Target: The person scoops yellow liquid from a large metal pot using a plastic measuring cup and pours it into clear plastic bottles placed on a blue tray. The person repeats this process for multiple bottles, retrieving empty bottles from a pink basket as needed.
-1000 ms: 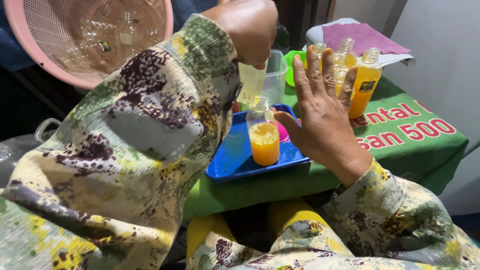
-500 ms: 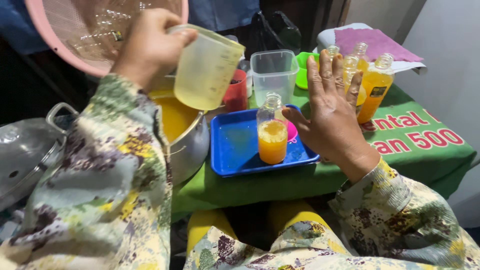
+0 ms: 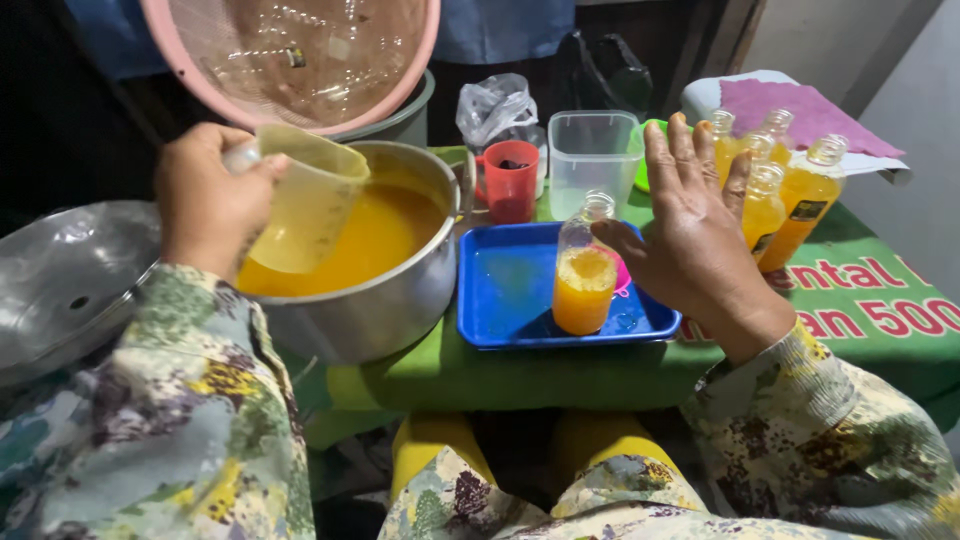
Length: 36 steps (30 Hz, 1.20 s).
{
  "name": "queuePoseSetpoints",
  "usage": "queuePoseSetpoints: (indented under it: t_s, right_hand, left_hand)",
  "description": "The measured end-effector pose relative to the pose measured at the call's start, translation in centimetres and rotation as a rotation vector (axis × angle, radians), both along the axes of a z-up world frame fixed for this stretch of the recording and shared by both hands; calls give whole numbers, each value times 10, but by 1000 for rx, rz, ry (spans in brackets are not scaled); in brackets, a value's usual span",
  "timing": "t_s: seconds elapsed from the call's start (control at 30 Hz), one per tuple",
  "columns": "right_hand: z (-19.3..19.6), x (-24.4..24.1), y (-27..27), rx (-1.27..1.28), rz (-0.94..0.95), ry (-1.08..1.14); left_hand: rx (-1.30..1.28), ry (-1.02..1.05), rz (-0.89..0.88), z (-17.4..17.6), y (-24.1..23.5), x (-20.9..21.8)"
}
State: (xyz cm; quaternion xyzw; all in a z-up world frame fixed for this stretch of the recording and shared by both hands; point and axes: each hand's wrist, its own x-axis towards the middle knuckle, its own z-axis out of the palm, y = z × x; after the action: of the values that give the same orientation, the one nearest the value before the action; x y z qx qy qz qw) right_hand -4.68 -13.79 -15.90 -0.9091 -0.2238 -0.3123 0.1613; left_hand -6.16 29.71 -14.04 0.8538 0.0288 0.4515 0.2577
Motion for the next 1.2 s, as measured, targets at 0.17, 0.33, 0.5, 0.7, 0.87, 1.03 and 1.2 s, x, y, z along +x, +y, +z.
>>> queuePoseSetpoints:
  t_s: [0.17,0.33,0.5,0.7,0.87,1.03,1.2]
  right_hand:
    - [3,-10,20,28,100,-87]
    - [-12,-13,68,12,218,-170]
    - [-39,-4,138,-30,384,-158]
    - [-65,8,179,-112,484,-117]
    - [-76,13,180,-109,506,-33]
    - [-77,13,179,-56,550,-24]
    - [-77,15,178,-49,568,10]
  left_hand:
    - [49,-72,115,-31,-27,-20]
    - [-15,-81,121,-58,-51,-38]
    - [-42,-56,182,-78,-66,-41]
    - [-9,-38,222,-90,-75,-43]
    - [22,-1,211,-95,-78,-49]
    - [46,-4,218,-93,-80,-50]
    - [43,26,234,-91,-80,-50]
